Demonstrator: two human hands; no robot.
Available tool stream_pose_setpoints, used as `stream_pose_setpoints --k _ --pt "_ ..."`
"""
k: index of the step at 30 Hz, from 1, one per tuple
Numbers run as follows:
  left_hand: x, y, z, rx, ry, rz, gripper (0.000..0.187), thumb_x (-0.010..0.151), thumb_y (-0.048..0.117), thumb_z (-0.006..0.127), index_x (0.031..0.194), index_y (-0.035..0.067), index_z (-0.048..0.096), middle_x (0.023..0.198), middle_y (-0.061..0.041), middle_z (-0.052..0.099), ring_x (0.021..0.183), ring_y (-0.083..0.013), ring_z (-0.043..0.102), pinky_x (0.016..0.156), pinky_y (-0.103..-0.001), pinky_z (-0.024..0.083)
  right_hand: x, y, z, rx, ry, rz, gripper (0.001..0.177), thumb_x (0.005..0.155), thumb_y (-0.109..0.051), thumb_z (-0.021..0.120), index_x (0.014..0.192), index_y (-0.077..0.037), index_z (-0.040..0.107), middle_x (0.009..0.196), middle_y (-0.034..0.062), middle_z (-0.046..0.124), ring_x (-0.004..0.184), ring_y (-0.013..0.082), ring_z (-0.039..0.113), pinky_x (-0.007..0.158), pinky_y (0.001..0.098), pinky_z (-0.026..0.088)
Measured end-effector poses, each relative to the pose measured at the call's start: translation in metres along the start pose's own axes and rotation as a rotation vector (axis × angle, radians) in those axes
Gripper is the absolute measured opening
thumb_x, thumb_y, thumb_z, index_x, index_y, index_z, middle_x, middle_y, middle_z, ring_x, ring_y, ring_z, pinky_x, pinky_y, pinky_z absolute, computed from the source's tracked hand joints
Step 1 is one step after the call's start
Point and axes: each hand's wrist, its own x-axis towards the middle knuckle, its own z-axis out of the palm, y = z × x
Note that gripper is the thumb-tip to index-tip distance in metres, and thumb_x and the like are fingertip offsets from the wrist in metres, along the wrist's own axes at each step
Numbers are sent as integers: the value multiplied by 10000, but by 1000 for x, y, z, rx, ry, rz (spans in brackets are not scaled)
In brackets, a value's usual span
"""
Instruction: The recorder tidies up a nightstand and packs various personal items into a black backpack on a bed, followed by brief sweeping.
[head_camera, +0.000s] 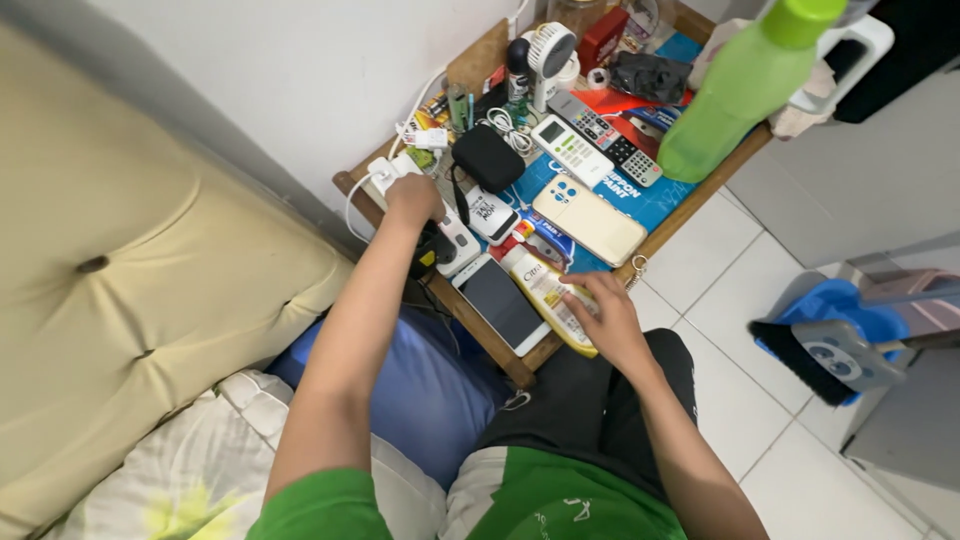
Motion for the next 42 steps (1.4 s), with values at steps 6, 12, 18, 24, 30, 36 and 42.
stream_pose_setpoints --k 6,12,18,24,30,36,42 --pt "14 -12 10 -10 -19 -10 499 674 275 897 1113 69 779 1207 -157 728 1103 -324 709 885 -421 586 -3 19 -2 -14 54 -97 265 935 -201 710 1182 -107 731 1110 116 681 1109 290 620 950 397 503" --pt "4 -9 0 -3 -53 -43 615 611 345 967 1127 71 775 1201 -136 745 1096 -314 722 877 -420 594 0 28 5 -11 72 -93 265 924 -203 729 1173 -111 731 1118 110 688 1100 288 620 954 394 502" --pt "8 -3 6 20 -9 -62 519 667 260 932 1129 81 778 1217 -153 723 1111 -333 703 878 -414 591 8 15 10 -34 56 -150 262 918 -190 723 1169 -114 733 1113 103 689 1108 294 618 957 401 502" --pt "22 -2 7 -2 -48 -106 525 654 196 932 1128 40 769 1217 -150 727 1135 -316 701 888 -403 589 61 -11 55 -75 -12 -375 265 950 -136 701 1213 -152 734 1201 74 705 1157 279 608 987 396 493" --pt "18 -2 2 -7 -78 -82 487 683 193 904 1134 60 775 1238 -155 721 1159 -312 686 920 -404 573 104 -11 126 -444 6 -591 492 783 -13 623 1259 -96 715 1265 32 711 1159 237 597 968 382 433" --pt "55 -15 9 84 -445 -17 346 858 252 697 1121 45 784 1235 -203 721 1117 -325 706 931 -426 553 103 -25 133 -599 57 -596 380 857 -83 601 1216 -76 725 1160 31 720 1126 209 593 946 370 413" --pt "2 -24 -16 -134 -174 -24 417 876 174 656 1260 14 632 1228 -224 696 949 -346 753 770 -458 634 106 -25 146 -718 46 -574 322 871 -91 599 1167 -59 723 1097 41 714 1092 209 592 935 366 412"
